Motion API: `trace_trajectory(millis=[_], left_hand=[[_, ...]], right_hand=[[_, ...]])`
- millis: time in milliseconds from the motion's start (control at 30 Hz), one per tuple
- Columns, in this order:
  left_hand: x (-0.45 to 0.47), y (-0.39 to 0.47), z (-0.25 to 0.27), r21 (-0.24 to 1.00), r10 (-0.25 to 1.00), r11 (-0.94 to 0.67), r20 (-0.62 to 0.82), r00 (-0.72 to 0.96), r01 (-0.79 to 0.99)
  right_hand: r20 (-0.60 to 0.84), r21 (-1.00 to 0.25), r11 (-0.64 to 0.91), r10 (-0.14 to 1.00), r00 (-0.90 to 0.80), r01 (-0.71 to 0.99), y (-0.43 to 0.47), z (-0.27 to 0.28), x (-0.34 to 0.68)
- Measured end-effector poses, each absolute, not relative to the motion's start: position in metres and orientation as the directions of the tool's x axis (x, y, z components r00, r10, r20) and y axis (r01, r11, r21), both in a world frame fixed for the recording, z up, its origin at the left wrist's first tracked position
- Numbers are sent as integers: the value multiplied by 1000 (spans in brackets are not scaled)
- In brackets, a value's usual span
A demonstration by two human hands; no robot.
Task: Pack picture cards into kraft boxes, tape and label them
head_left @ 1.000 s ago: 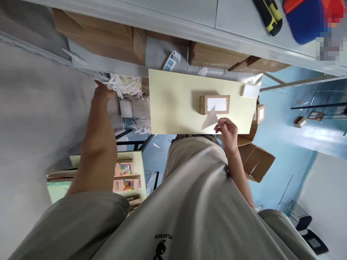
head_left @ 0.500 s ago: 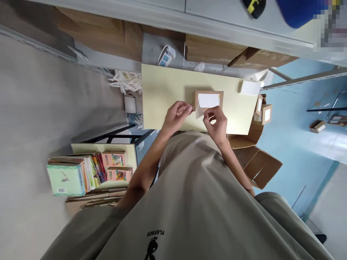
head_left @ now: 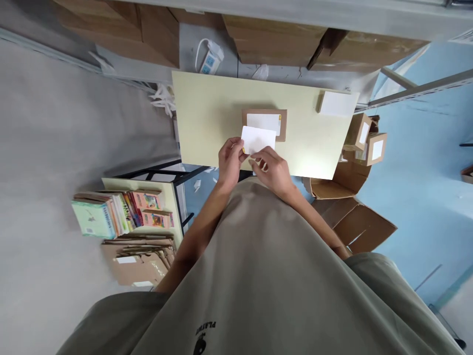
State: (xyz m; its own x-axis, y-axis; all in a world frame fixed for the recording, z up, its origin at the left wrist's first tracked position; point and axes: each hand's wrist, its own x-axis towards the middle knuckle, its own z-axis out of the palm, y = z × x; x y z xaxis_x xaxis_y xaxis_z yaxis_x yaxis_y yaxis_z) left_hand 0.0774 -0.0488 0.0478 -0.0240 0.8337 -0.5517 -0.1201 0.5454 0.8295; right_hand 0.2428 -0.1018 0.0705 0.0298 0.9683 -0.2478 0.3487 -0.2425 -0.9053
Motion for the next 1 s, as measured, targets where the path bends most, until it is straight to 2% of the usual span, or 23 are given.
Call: trace_trajectory(millis=[100, 167, 300, 467, 633, 767, 867, 1000], left_hand=[[78, -50, 47, 819, 824, 552, -564, -47, -158], [77, -50, 47, 810, 814, 564, -578, -56, -157], [78, -52, 50, 804, 805, 579, -590, -59, -136], [81, -54, 53, 813, 817, 565, -575, -43, -141], [76, -50, 45, 807, 807, 581, -588, -55, -108], [66, -48, 19, 796, 796, 598, -603, -50, -95], [57, -49, -2, 781, 778, 617, -624, -78, -99], [47, -48, -13, 744, 740, 665, -668, -78, -66]], right_hand=[[-261, -919, -321, 931, 256, 228, -99, 54, 278], [-328, -904, -398, 880, 344, 157, -96, 40, 300], [-493, -861, -508, 835, 245, -2, -93, 21, 320], [-517, -855, -512, 832, 201, -79, -93, 18, 316], [-525, -849, -523, 822, 221, -75, -91, 20, 312], [-417, -901, -433, 877, 239, 20, -92, 34, 297], [-323, -932, -345, 929, 179, 113, -98, 52, 280], [-297, -921, -324, 943, 148, 215, -101, 60, 271]])
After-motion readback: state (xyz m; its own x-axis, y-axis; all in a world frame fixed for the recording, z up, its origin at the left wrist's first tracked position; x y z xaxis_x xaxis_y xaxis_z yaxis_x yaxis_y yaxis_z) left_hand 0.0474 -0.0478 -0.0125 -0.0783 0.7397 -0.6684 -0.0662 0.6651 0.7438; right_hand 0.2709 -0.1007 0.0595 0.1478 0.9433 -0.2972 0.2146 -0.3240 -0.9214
